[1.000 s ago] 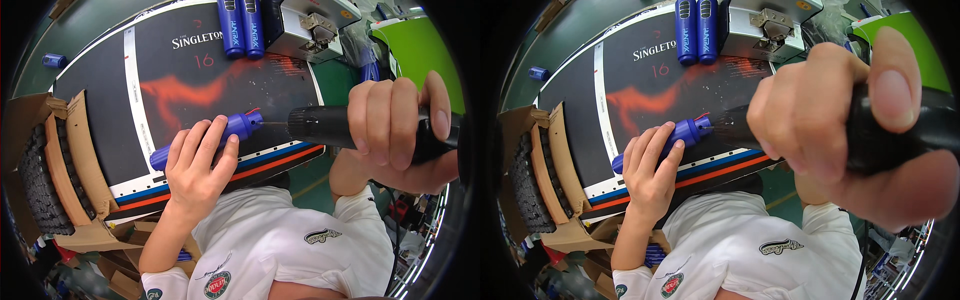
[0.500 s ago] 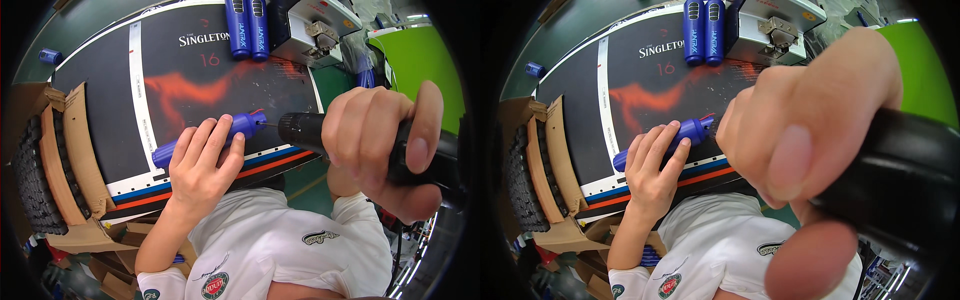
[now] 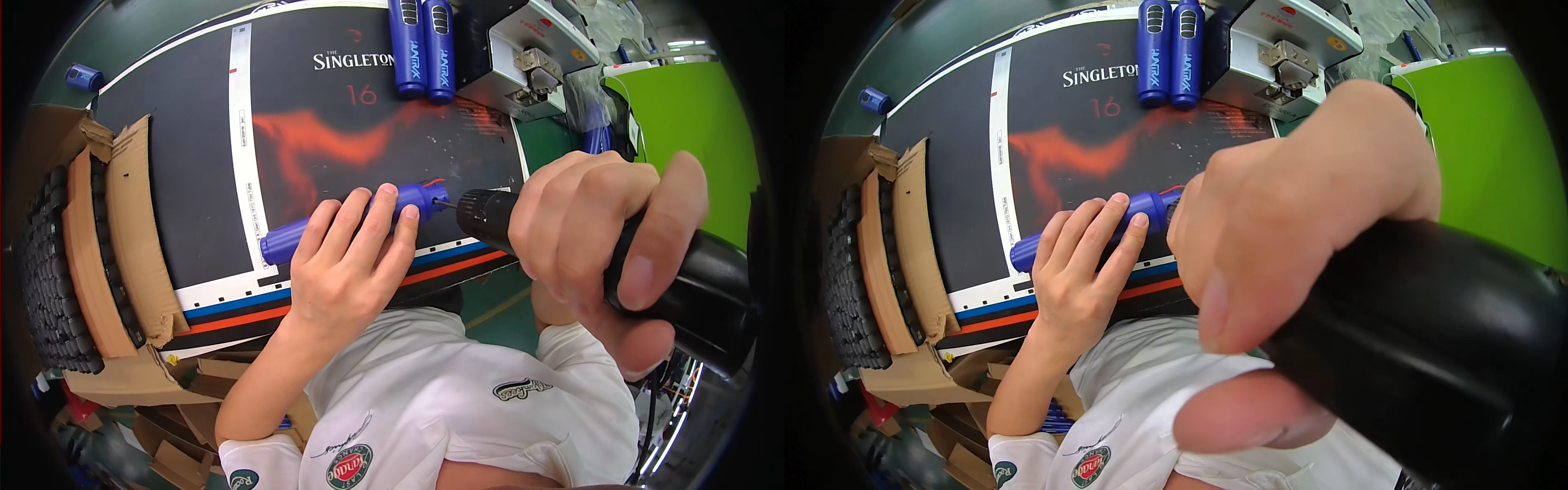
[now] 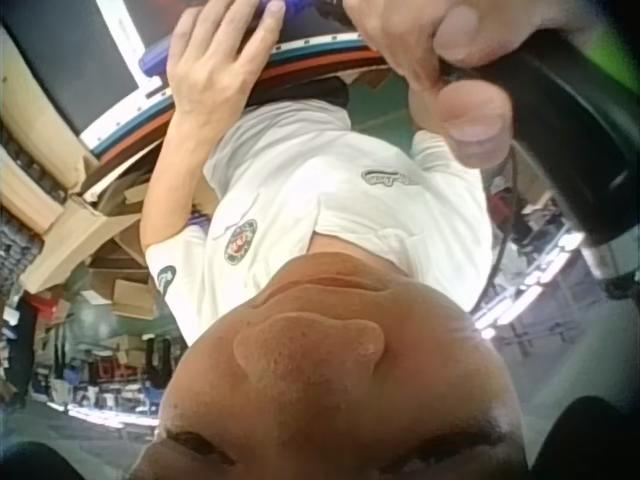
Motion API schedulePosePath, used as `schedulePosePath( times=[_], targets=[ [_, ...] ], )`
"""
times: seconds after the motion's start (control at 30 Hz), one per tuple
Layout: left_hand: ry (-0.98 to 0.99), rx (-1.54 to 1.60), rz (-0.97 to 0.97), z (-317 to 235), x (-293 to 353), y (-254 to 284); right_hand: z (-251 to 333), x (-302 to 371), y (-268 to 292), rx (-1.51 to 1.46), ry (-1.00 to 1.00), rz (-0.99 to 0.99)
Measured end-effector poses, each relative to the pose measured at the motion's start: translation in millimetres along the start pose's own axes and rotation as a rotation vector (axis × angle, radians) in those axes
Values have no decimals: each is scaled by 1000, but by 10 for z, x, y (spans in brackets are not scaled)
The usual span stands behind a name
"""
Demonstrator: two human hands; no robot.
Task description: The person uses a rotary tool to drill holes into the bottom of blue cylindrical devices. They then insert small black components into the drilled holes and place the finished devices on the table. The person repeats this process for multiple units.
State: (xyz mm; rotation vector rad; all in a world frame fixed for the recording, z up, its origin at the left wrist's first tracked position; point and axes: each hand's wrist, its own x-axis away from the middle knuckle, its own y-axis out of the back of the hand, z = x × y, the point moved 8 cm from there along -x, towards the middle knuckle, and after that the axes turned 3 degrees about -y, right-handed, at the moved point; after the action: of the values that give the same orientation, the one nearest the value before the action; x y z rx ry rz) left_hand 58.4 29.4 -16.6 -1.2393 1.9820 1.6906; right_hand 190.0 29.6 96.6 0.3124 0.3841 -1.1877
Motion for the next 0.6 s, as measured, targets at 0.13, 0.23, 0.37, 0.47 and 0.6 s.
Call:
schedulePosePath(
  times=[0.13, 0.23, 0.37, 0.47, 0.6],
  targets=[
    [1, 14, 32, -13, 3, 5, -4, -24, -31, 22, -28, 8],
    [2, 2, 30, -15, 10, 7, -20, -34, -26, 20, -56, 9],
    [5, -10, 48, -36, -11, 20, -15, -22, -17, 6, -78, 22],
    [2, -3, 33, -41, -14, 4, 7, 4, 83, -75, 2, 29],
    [33, -4, 68, -20, -10, -16, 239, 334, 524, -358, 127, -171]
  ],
)
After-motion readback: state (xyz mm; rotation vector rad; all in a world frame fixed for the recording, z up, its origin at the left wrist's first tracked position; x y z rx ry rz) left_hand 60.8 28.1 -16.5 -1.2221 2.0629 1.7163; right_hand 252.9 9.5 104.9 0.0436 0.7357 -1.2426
